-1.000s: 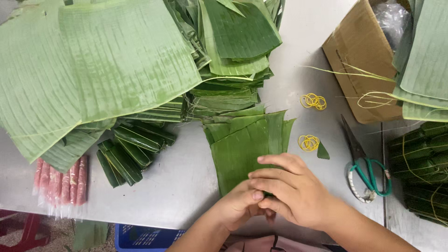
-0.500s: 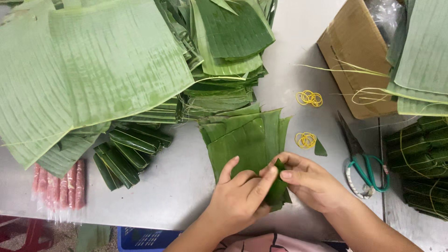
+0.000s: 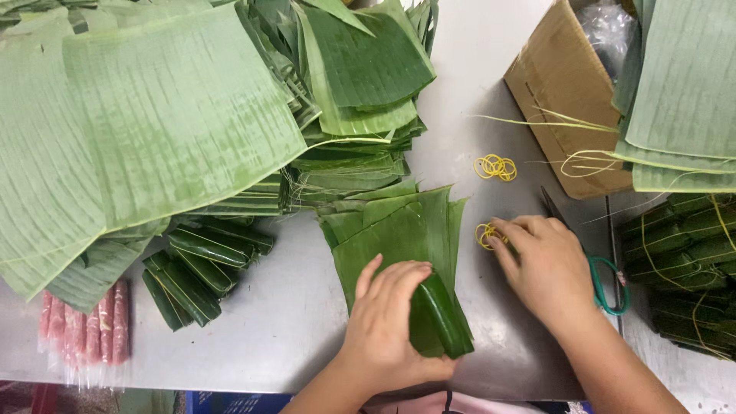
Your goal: The person wraps individual sausages in banana leaves, folding the leaves into a tight cylindrical shape. They secure each wrapped sausage with a yellow rubber band and place the finished units on a growing stack on the table.
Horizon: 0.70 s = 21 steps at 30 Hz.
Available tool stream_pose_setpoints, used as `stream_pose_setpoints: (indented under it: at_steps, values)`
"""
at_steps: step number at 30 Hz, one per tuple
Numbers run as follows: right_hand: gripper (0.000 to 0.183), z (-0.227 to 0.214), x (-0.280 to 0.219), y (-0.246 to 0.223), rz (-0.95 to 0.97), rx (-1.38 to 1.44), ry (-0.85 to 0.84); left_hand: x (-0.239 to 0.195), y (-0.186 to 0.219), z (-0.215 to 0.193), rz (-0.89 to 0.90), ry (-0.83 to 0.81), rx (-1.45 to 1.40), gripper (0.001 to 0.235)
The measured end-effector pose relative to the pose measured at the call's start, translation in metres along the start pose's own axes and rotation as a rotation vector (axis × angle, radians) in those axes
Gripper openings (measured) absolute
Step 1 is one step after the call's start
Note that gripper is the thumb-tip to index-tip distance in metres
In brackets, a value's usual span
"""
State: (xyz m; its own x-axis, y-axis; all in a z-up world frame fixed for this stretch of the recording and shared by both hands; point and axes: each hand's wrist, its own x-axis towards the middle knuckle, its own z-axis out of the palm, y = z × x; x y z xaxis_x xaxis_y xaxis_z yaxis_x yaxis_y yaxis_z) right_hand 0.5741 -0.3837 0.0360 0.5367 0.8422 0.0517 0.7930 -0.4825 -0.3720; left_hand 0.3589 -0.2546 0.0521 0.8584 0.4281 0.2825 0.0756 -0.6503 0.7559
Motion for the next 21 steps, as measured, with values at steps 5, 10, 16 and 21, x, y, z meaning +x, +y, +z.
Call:
stream_pose_setpoints:
  at_steps: [5,10,16,21]
  values:
    - [0.013,0.001,0.002,0.012,-0.009,-0.027,0.104,-0.002,-0.004,-0.008,-0.035,-0.005,-0.028,0.105]
    - [0.013,0.001,-0.02,-0.01,-0.031,0.458,0.031,-0.007,-0.009,-0.002,-0.177,-0.108,-0.506,0.106]
    - [0.011,0.031,-0.023,-0.04,0.311,1.323,-0.539,-0.02,-0.018,0.0,-0.299,-0.154,-1.07,0.114]
    - [0.011,0.028,-0.006,-0.039,0.153,1.465,-0.339,-0.029,-0.022,-0.012,-0.218,0.024,-0.93,0.114]
